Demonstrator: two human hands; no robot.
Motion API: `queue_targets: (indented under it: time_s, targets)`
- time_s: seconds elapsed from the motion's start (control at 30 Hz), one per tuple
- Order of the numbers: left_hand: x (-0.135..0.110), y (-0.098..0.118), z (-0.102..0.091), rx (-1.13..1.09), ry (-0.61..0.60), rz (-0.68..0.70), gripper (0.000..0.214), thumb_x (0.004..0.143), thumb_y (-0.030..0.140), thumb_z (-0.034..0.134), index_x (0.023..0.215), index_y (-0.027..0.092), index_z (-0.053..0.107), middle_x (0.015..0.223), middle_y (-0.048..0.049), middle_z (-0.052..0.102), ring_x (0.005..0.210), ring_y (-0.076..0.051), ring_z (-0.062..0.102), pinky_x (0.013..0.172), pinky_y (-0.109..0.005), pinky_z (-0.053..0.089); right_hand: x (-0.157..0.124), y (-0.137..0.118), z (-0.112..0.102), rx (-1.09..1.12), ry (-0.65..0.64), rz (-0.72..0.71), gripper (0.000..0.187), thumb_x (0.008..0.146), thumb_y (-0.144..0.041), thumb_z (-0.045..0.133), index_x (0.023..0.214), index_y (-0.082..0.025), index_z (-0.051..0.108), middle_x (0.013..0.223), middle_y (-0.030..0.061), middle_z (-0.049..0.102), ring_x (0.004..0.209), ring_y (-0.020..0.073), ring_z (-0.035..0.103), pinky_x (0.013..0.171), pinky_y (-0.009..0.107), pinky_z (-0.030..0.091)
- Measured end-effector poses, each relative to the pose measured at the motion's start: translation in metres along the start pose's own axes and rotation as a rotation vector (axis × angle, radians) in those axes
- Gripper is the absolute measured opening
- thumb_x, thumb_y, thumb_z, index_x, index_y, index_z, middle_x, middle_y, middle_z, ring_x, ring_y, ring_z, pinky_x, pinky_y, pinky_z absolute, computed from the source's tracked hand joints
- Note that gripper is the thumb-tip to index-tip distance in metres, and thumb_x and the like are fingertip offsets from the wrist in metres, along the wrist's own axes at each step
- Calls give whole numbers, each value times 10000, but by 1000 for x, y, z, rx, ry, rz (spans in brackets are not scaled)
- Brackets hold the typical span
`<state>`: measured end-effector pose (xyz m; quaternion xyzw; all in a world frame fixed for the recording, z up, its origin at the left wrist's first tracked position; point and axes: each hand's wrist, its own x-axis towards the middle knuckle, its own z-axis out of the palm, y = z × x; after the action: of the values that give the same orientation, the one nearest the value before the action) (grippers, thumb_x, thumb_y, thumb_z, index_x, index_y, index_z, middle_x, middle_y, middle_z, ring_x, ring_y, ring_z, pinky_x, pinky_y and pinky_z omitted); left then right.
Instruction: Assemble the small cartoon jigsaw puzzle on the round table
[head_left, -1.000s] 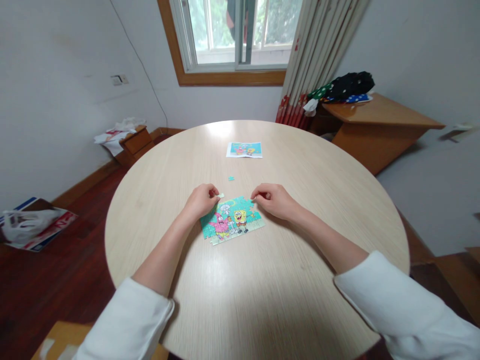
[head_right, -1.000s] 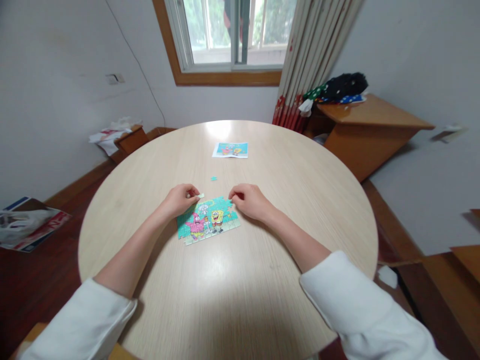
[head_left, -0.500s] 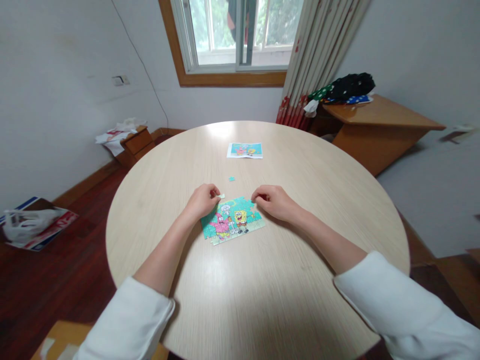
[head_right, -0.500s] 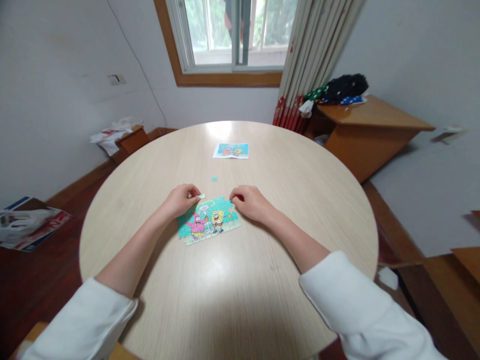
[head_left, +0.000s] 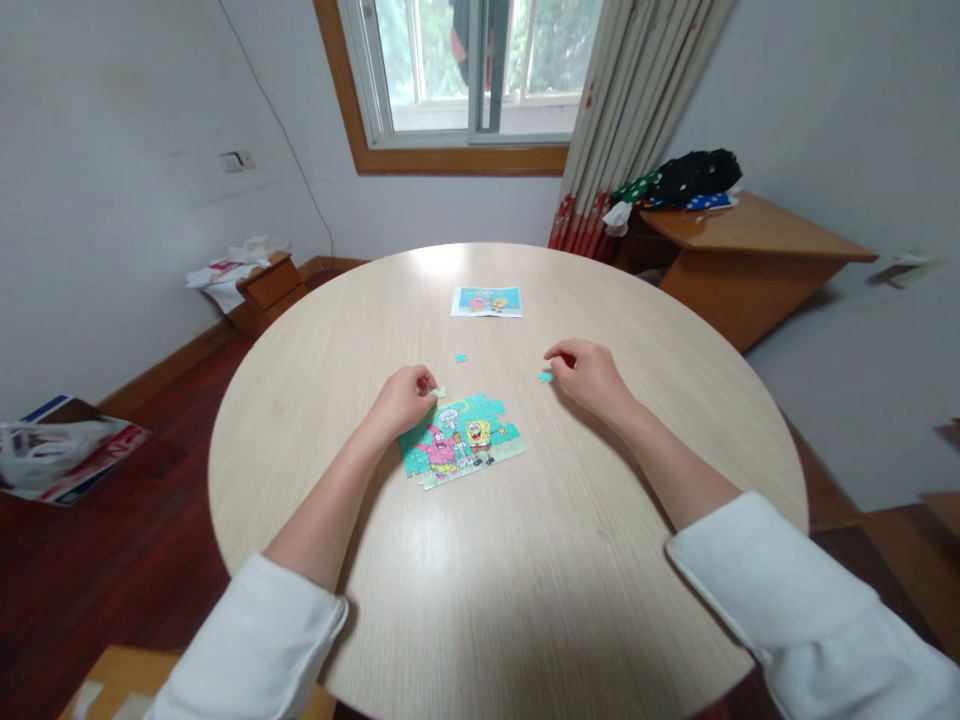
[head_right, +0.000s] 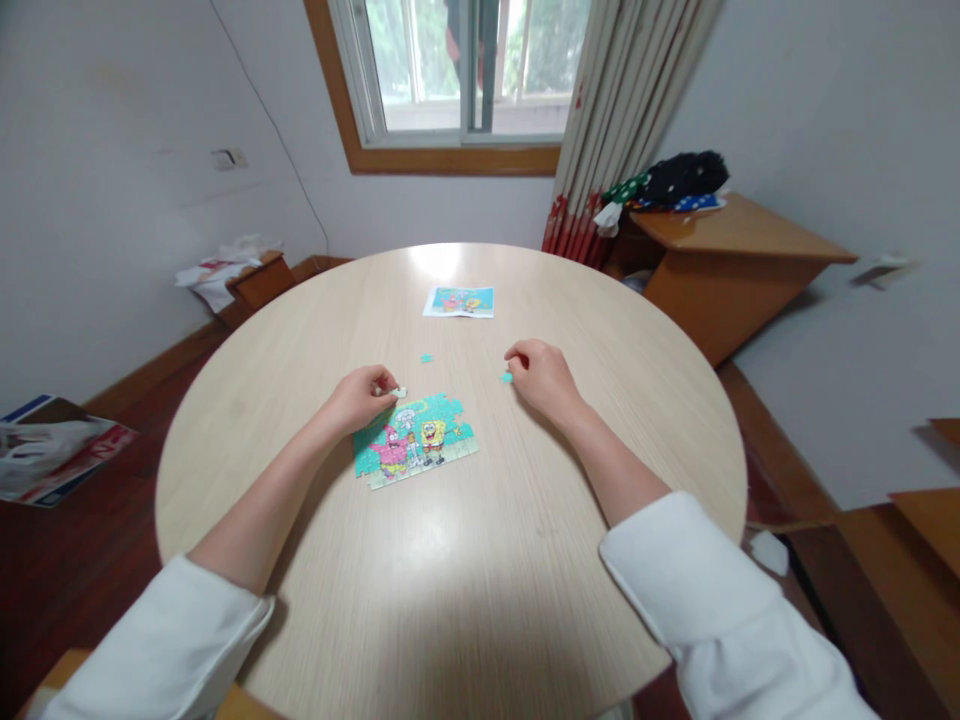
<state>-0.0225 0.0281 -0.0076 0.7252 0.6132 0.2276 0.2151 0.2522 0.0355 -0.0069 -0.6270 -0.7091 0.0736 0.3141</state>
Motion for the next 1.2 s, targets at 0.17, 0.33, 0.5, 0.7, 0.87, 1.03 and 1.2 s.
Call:
queue_targets:
  time_s: [0.17,0.33,0.5,0.7,0.87,1.03,1.2]
  targets:
    - [-2,4,-2,-28,-13,-27,139,639,58,547,704,180,532,681,5,575,659,-144,536,629,-262,382,3,5,-3,-106,-127,103,296,827,-81,463,897,-126,747,970,138,736,922,213,658,864,307,453]
    - [-2,4,-2,-56,-15,-20,157,655,48,538,671,192,479,637,24,547,625,-130,517,595,-244,364,3,1,-6,-132,-220,129,311,847,-82,460,949,-118,752,1014,143,739,976,223,662,891,309,451]
    - [-2,1,-1,-63,4,-19,144,705,76,565,690,194,484,657,13,577,619,-129,525,593,-241,371,1,2,-6,-135,-230,82,280,837,-100,493,931,-132,754,985,135,744,929,222,665,839,303,461]
    - [-1,-2,0,-119,23,-42,96,744,132,574,820,179,609,710,-21,652,637,-139,575,604,-246,420,2,4,-4,-146,-241,30,258,841,-126,509,932,-136,750,924,117,745,840,201,659,767,284,461]
    - [1,-3,0,-106,53,-31,141,761,162,554,825,157,679,734,-52,687,663,-159,602,633,-260,438,2,3,-4,-131,-250,36,275,847,-106,490,934,-133,750,983,128,744,897,210,661,807,287,460]
    - [2,-1,-2,-54,48,-11,182,790,158,521,786,146,703,734,-68,696,679,-178,603,646,-274,425,2,2,-4,-127,-253,40,280,846,-97,489,935,-139,751,988,127,745,924,216,667,830,288,460]
    - [3,-1,-2,-29,69,-13,228,806,175,513,859,137,731,740,-66,698,677,-177,598,642,-271,423,3,4,-3,-131,-258,23,285,848,-93,481,939,-133,748,985,128,745,921,210,667,825,280,460]
